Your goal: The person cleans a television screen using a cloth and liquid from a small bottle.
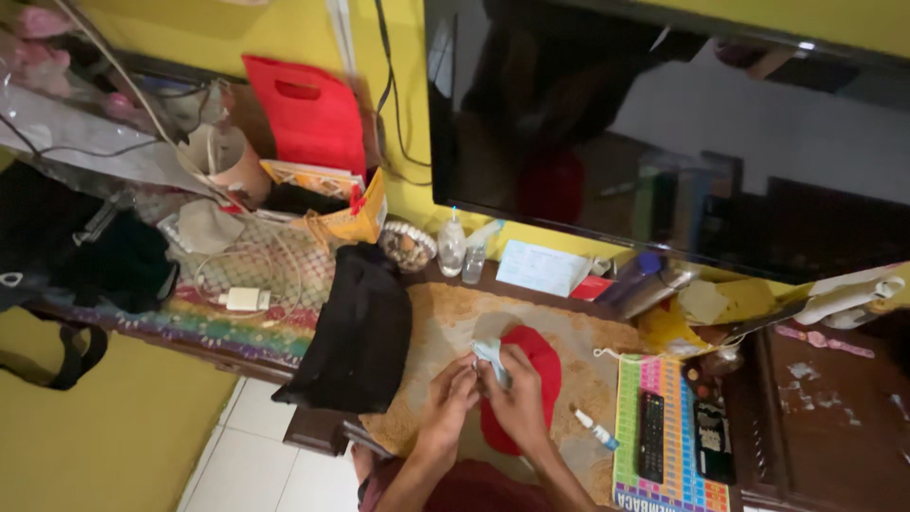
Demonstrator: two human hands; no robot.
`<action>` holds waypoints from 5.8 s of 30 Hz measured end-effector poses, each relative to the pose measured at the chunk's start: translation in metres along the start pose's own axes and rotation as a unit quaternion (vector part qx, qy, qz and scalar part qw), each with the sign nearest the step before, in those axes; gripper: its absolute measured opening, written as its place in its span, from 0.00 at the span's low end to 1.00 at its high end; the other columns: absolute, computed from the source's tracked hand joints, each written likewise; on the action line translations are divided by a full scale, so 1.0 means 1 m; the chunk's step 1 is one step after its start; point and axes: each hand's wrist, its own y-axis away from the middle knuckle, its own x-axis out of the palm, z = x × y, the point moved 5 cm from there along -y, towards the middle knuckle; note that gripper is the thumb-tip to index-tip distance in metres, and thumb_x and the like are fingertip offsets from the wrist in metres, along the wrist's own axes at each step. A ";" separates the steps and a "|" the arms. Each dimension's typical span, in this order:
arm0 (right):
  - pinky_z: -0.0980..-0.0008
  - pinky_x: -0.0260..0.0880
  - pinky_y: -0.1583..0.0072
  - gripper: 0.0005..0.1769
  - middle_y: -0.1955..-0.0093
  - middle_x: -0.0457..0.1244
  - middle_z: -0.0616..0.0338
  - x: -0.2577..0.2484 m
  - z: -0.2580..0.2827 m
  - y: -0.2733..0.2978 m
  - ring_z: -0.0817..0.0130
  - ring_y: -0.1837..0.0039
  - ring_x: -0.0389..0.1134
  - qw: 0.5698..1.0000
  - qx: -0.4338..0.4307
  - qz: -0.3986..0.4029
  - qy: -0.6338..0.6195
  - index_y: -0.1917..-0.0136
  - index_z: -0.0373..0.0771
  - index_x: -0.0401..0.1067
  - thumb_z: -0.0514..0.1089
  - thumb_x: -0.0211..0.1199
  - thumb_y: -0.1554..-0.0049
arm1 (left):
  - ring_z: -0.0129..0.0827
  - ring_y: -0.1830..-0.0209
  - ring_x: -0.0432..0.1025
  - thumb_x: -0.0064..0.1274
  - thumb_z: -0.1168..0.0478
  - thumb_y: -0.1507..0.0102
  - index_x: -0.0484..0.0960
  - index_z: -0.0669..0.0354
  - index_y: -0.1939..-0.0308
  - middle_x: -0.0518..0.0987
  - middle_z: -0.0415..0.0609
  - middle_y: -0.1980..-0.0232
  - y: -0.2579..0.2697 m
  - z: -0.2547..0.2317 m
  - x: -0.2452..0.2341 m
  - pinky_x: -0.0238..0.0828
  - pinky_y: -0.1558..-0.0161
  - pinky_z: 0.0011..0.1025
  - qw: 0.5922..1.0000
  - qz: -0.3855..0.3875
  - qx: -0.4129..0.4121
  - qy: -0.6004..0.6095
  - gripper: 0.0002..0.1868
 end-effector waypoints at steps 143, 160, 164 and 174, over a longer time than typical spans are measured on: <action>0.67 0.77 0.49 0.15 0.49 0.73 0.47 0.088 0.001 -0.171 0.60 0.52 0.77 0.967 -0.116 -0.193 0.123 0.46 0.35 0.76 0.33 0.66 0.48 | 0.36 0.47 0.77 0.41 0.59 0.31 0.81 0.61 0.47 0.81 0.49 0.50 -0.056 -0.060 -0.104 0.71 0.43 0.33 0.993 0.049 -0.048 -0.099 0.16; 0.63 0.71 0.54 0.11 0.60 0.69 0.46 0.037 -0.012 -0.165 0.60 0.58 0.74 0.942 -0.071 -0.284 0.161 0.51 0.35 0.72 0.33 0.70 0.47 | 0.38 0.51 0.79 0.41 0.58 0.30 0.81 0.65 0.48 0.84 0.52 0.53 -0.054 -0.062 -0.103 0.73 0.44 0.33 0.995 0.065 0.002 -0.079 0.17; 0.64 0.72 0.53 0.12 0.59 0.69 0.47 0.013 -0.025 -0.157 0.61 0.58 0.73 0.937 -0.083 -0.305 0.151 0.51 0.34 0.70 0.33 0.69 0.47 | 0.38 0.50 0.79 0.41 0.57 0.29 0.81 0.65 0.49 0.84 0.53 0.55 -0.047 -0.069 -0.097 0.73 0.44 0.34 0.994 0.074 0.014 -0.081 0.17; 0.69 0.76 0.50 0.12 0.55 0.72 0.48 -0.004 -0.040 -0.151 0.62 0.52 0.76 0.936 -0.062 -0.321 0.131 0.47 0.31 0.71 0.28 0.65 0.45 | 0.37 0.49 0.79 0.41 0.56 0.30 0.82 0.62 0.49 0.84 0.52 0.52 -0.046 -0.064 -0.090 0.72 0.42 0.34 0.991 0.062 -0.038 -0.112 0.17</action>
